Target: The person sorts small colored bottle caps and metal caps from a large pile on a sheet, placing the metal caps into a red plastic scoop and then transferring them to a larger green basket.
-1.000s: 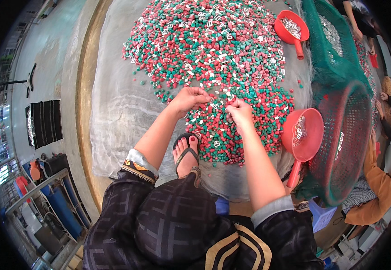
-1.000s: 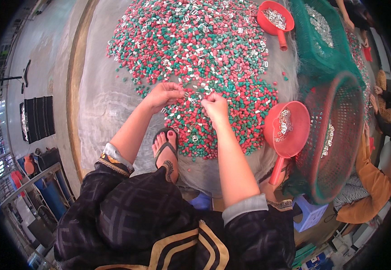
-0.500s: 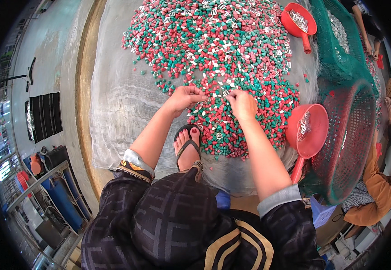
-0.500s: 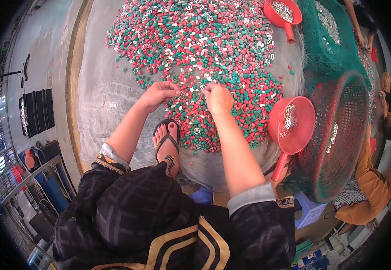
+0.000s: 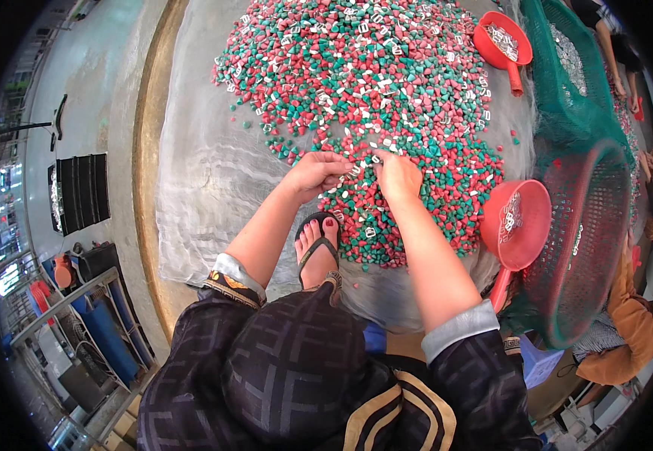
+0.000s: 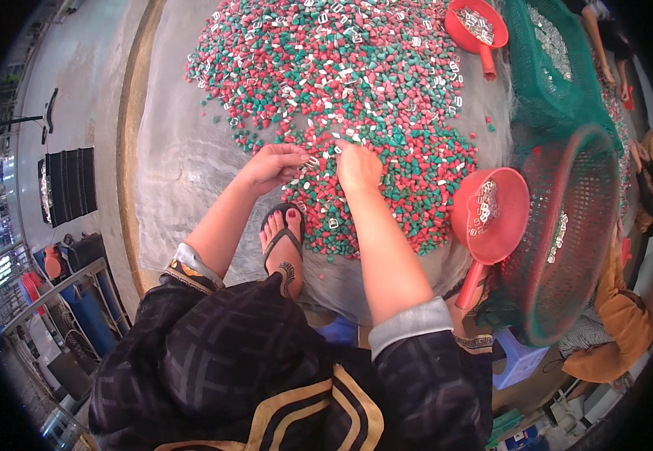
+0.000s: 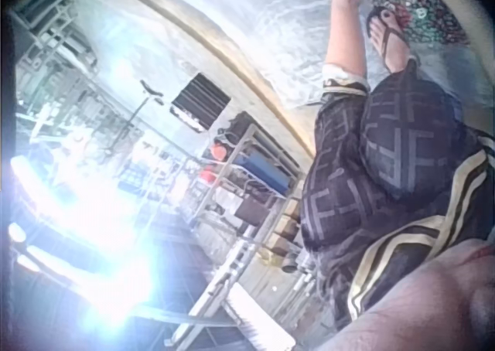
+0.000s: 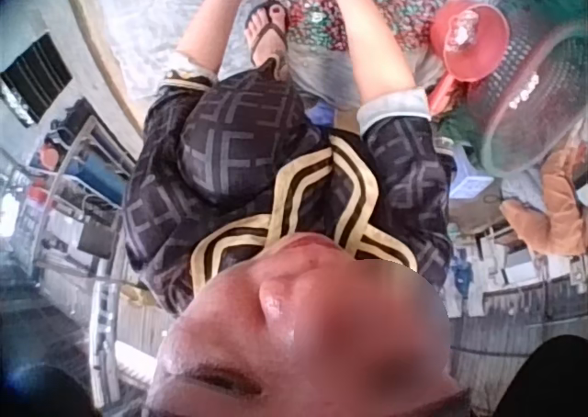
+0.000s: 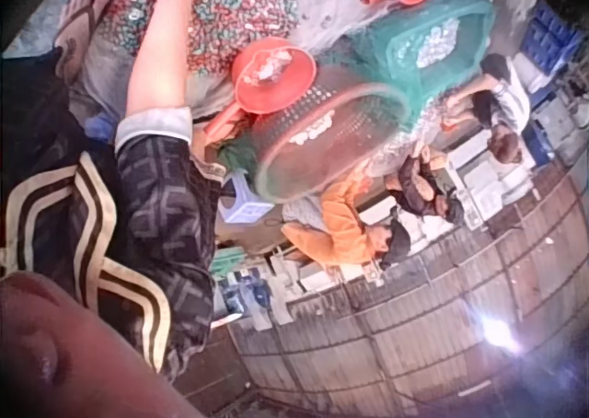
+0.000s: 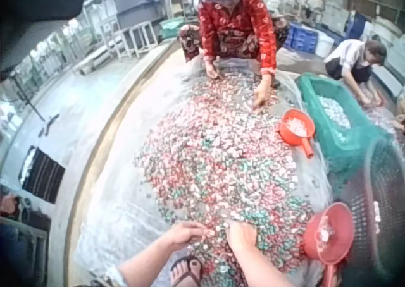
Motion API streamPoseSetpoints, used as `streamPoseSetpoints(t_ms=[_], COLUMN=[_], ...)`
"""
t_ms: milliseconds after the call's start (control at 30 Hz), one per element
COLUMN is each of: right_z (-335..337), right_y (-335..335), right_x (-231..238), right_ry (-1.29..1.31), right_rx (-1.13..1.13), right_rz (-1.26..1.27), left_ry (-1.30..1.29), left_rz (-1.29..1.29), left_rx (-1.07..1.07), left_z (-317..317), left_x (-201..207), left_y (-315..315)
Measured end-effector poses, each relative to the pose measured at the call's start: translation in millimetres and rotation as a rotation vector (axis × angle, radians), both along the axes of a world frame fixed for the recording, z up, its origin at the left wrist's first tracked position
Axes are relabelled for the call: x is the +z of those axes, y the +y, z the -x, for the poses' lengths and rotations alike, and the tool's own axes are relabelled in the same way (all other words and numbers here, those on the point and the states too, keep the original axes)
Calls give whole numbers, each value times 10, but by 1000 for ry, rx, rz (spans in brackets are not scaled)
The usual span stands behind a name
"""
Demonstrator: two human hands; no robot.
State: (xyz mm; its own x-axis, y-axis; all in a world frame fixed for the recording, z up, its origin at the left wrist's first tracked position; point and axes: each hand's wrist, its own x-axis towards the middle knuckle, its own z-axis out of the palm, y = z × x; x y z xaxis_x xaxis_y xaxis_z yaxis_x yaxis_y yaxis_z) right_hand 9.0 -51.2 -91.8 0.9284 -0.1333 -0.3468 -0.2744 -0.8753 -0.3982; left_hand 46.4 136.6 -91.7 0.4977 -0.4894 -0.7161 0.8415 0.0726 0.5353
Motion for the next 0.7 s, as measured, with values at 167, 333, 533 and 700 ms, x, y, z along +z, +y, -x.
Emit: streamPoseSetpoints(t_ms=[167,333,533,700], right_z=[-15,54,232,256], right_y=[4,-137,-192,-136], right_x=[-17,-104,97,114], right_ry=[3,-121,219,306], right_rx=[-57,-479,-803,-790], right_rz=[30,-479,-1612,-1716], left_ry=[163,146,133,120], left_rz=[126,147,203,193], left_rx=[77,61,46,37], left_z=[-6,-15,-24,-7], left_x=[-35,113,183,267], left_y=[46,26,-31,-68])
